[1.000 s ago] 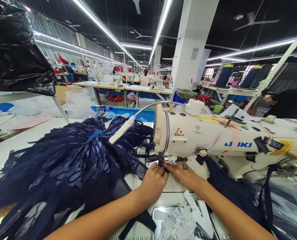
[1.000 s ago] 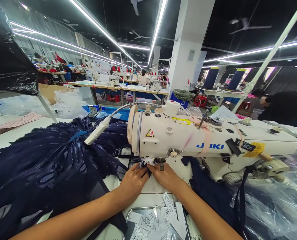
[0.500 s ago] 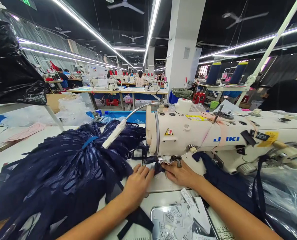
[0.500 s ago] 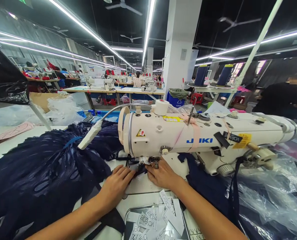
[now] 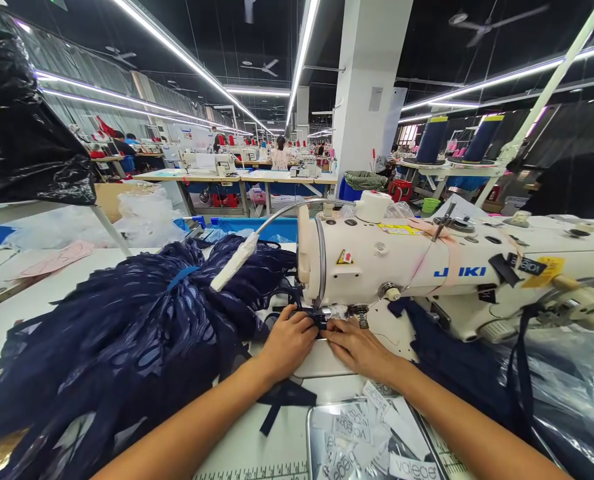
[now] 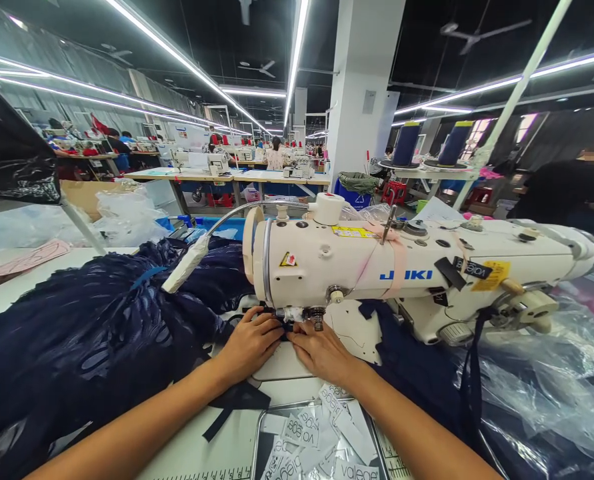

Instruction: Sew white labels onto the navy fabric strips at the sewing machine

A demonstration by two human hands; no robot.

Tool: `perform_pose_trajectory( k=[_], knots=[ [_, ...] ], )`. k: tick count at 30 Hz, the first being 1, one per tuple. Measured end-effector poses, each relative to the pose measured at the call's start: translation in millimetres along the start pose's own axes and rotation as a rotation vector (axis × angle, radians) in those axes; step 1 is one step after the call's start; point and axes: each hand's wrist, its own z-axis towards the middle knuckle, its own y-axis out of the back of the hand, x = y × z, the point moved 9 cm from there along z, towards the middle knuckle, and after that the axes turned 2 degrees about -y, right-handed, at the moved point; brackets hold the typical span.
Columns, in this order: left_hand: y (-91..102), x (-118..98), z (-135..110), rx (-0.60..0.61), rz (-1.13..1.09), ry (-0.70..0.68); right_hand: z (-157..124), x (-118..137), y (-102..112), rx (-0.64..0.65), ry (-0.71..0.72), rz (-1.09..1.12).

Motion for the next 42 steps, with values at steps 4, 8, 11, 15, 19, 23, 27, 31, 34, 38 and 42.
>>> perform_pose_trajectory(
  k=[4, 8, 11, 15, 19, 23, 27, 31, 34, 38, 42],
  knots=[
    [-7.2, 1.1, 0.7, -0.033, -0.007, -0.032, -0.5, -8.2, -0.7, -0.014, -0.027, 0.124],
    [-6.0, 0.8, 0.5, -0.052, -0.026, -0.035, -1.3, -5.3, 3.7, -0.031, 0.004, 0.095],
    [-3.0, 0.0, -1.8, -0.042, -0.052, -0.035, -2.6, 5.9, 6.2, -0.007, 0.085, -0.045],
    [0.8, -2.9, -10.2, 0.009, -0.114, -0.079, -4.4, 15.8, 10.2, -0.026, 0.159, -0.177],
    [0.0, -3.1, -18.3, 0.064, -0.103, -0.077, -5.8, 17.5, 11.8, -0.072, 0.189, -0.206],
    [-3.6, -4.7, -19.9, 0.092, -0.054, -0.075, -5.9, 16.3, 12.6, -0.094, 0.191, -0.213],
    [-5.4, -6.1, -18.7, 0.107, -0.027, -0.072, -5.0, 16.4, 13.1, -0.086, 0.199, -0.21],
    [-8.3, -7.5, -19.2, 0.153, -0.015, -0.055, -5.0, 18.6, 13.9, -0.093, 0.202, -0.23],
    [-11.1, -7.5, -20.2, 0.184, -0.01, -0.033, -5.1, 22.5, 14.5, -0.107, 0.217, -0.258],
    [-15.7, -5.9, -20.5, 0.229, 0.007, -0.019, -3.8, 23.5, 13.6, -0.122, 0.211, -0.296],
    [-17.9, -2.7, -18.3, 0.257, 0.024, -0.019, -2.1, 16.0, 9.4, -0.132, 0.153, -0.311]
  ],
)
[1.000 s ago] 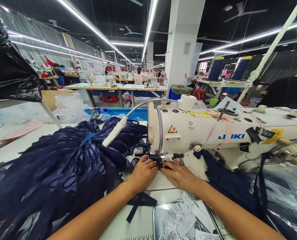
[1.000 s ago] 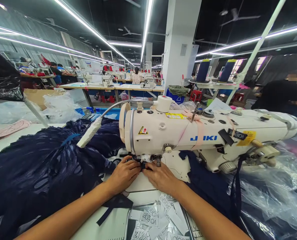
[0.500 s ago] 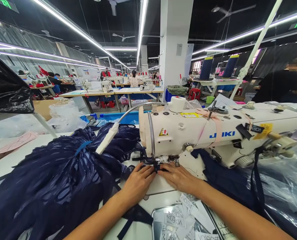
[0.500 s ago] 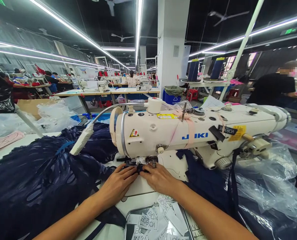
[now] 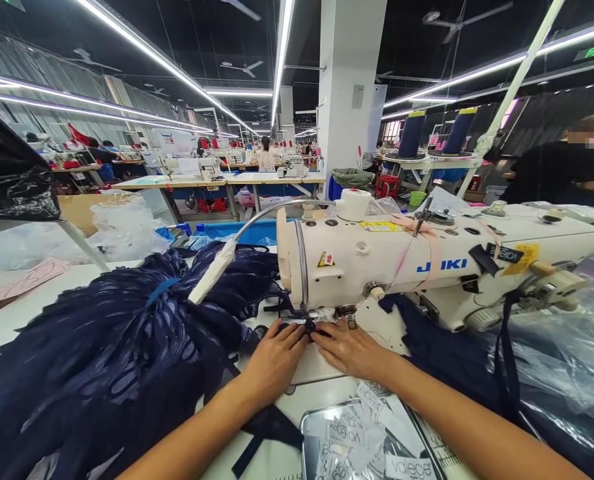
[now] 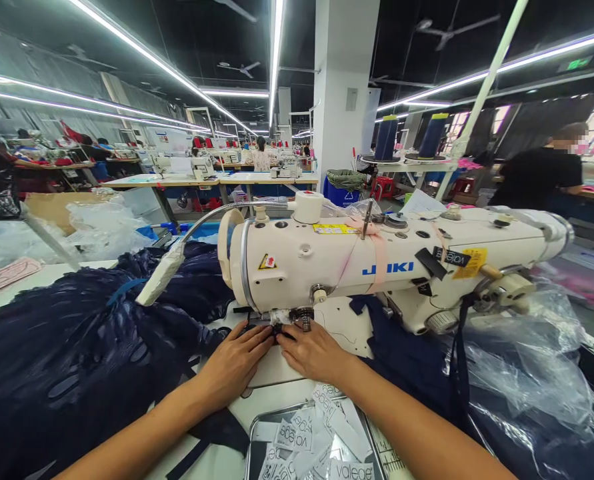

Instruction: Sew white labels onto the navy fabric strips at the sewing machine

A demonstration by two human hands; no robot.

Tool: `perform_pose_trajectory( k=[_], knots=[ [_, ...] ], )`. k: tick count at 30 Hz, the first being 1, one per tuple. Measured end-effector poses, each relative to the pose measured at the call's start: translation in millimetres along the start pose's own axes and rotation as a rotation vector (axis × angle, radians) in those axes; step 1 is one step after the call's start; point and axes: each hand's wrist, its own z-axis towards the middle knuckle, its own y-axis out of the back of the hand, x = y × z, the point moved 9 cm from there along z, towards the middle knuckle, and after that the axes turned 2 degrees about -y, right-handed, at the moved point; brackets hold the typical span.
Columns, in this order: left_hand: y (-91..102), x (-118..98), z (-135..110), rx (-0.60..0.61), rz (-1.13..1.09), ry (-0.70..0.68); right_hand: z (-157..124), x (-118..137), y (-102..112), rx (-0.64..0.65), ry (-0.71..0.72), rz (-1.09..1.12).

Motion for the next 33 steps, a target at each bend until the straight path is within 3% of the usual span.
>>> perform_pose_trajectory(
  k=[8, 12, 16, 22, 29, 33],
  knots=[
    [0.8, 15.4, 7.5, -0.02, -0.021, 0.033, -1.4, -17.6, -15.2, 0.103, -0.095, 0.108],
    [9.7, 14.4, 12.6, -0.04, 0.043, 0.043, -2.7, -30.1, -23.8, 0.07, -0.177, 0.141],
    [19.7, 13.4, 12.9, -0.027, 0.214, 0.178, -2.2, -37.6, -28.4, 0.029, -0.258, 0.042],
    [21.4, 19.4, 11.4, -0.014, 0.267, 0.291, 1.7, -22.0, -12.9, 0.127, -0.175, -0.075],
    [15.8, 32.8, 19.1, -0.009, 0.141, 0.251, -6.6, -12.2, -0.6, 0.274, -0.124, -0.03],
    [14.2, 32.7, 17.7, -0.012, 0.132, 0.242, -7.7, -13.6, -0.7, 0.263, -0.142, -0.007]
  ],
)
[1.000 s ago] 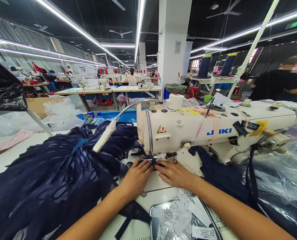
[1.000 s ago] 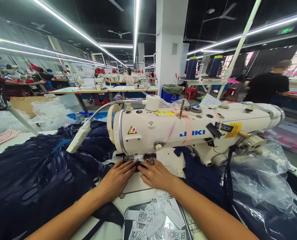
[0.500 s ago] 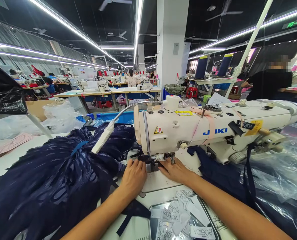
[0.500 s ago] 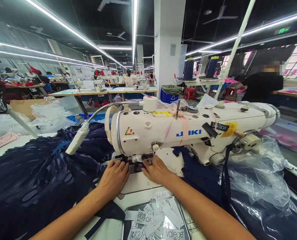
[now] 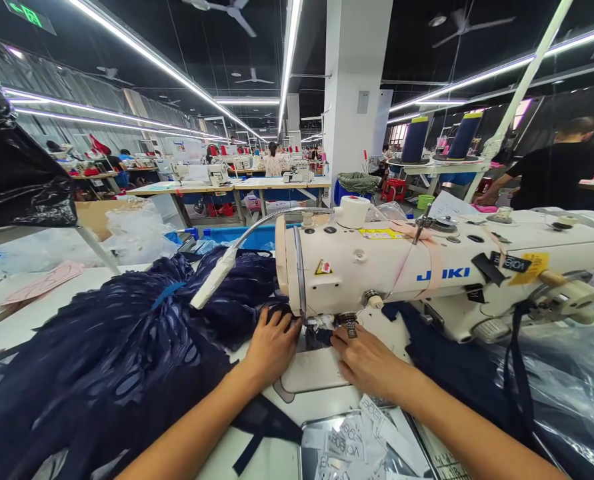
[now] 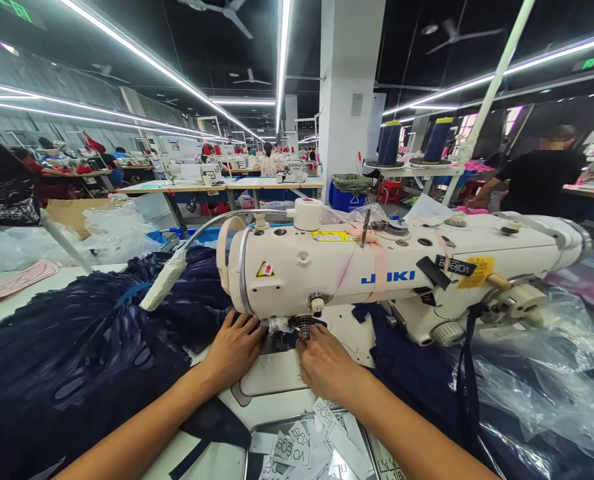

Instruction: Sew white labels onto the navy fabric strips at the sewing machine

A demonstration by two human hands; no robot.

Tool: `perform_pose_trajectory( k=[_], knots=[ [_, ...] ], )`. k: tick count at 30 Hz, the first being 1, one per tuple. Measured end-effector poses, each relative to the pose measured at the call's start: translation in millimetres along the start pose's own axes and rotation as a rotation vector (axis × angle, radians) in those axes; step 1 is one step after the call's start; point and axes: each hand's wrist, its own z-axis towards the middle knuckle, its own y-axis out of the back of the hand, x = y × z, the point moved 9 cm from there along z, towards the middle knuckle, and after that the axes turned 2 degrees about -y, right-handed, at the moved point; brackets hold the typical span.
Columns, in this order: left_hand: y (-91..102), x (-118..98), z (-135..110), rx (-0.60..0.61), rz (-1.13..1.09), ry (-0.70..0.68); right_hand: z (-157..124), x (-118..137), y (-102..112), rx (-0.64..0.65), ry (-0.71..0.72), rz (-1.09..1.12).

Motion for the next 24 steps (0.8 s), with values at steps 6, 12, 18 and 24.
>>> perform_pose_trajectory(
  k=[6, 12, 18, 24],
  knots=[
    [1.8, -1.1, -3.3, -0.054, 0.007, -0.011, 1.0, 1.7, -0.1, -0.066, 0.004, -0.012],
    [5.8, -1.8, -4.8, -0.105, -0.026, -0.011, 1.2, -0.1, 1.2, -0.084, -0.001, -0.004],
    [19.0, -5.1, -8.2, -0.184, -0.088, -0.023, 2.5, -0.1, 1.7, -0.098, 0.012, 0.002],
    [50.0, 4.3, -25.5, -0.334, -0.419, 0.122, 2.1, 2.2, 3.6, -0.153, 0.016, -0.001]
  ],
)
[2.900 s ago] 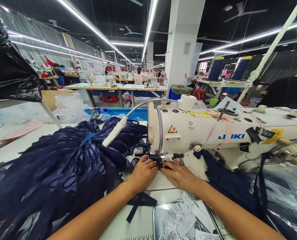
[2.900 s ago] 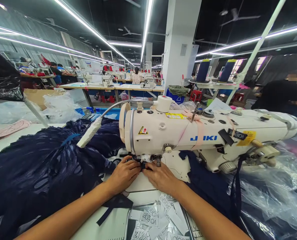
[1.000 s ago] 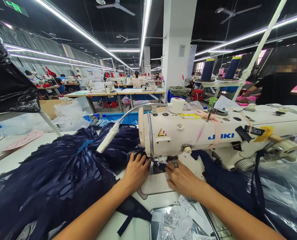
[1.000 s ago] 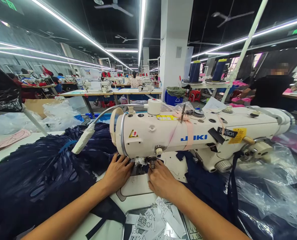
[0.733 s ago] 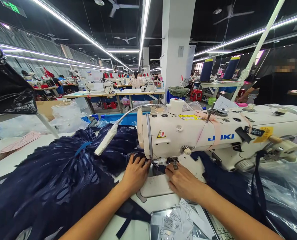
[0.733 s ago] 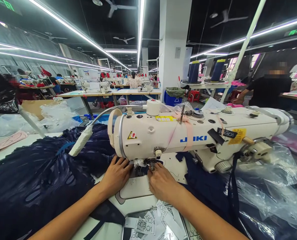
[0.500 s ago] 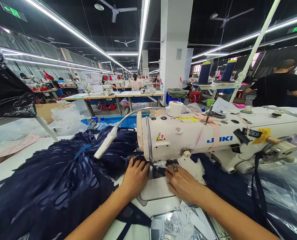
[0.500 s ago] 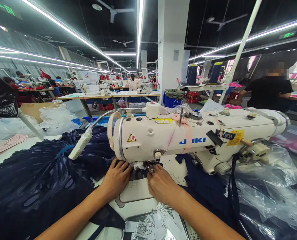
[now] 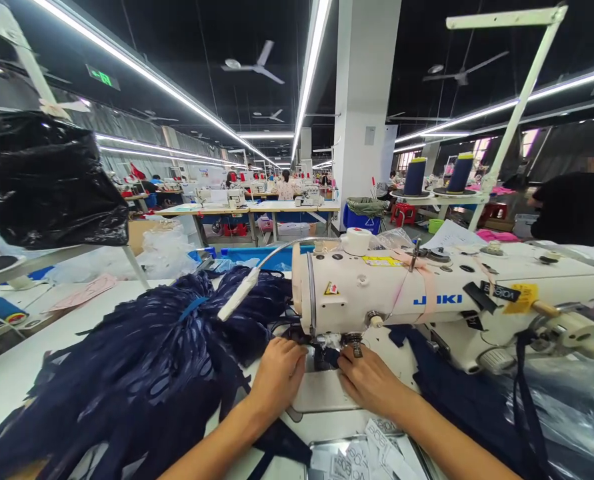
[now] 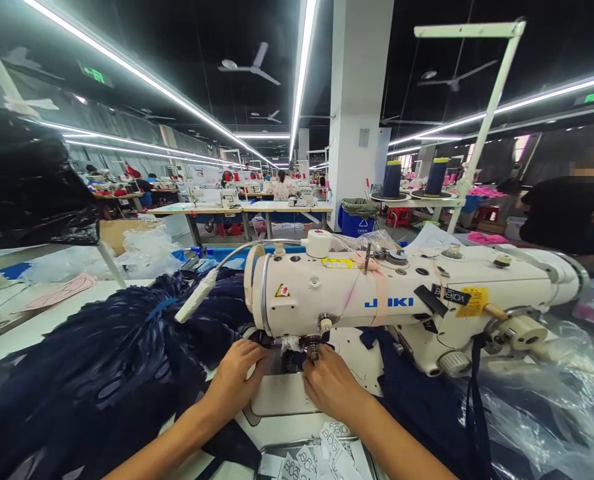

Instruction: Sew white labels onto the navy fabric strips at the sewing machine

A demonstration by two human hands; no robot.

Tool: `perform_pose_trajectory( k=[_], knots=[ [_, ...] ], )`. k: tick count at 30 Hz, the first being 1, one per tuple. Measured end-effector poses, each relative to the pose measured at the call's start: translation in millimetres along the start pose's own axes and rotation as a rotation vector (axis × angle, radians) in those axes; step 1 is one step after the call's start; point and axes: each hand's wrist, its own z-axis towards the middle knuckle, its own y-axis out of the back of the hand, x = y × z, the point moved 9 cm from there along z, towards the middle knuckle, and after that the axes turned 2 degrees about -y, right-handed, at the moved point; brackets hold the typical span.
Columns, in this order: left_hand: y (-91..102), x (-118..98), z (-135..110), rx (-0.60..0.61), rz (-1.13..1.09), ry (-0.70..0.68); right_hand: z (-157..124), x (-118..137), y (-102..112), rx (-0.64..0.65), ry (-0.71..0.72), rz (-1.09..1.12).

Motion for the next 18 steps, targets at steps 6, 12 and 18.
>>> perform_pose_trajectory(
  k=[6, 12, 18],
  knots=[
    [8.2, 20.1, -2.0, -0.059, -0.504, 0.422, -3.9, -1.0, -1.1, -0.104, -0.024, 0.027],
    [8.3, 19.3, 13.3, -0.073, -0.477, 0.534, -3.5, 0.9, -6.0, -0.063, -0.007, 0.061],
    [3.1, 29.1, 8.8, -0.21, -0.714, 0.598, -4.5, -0.7, -9.7, -0.075, 0.0, 0.061]
  ],
)
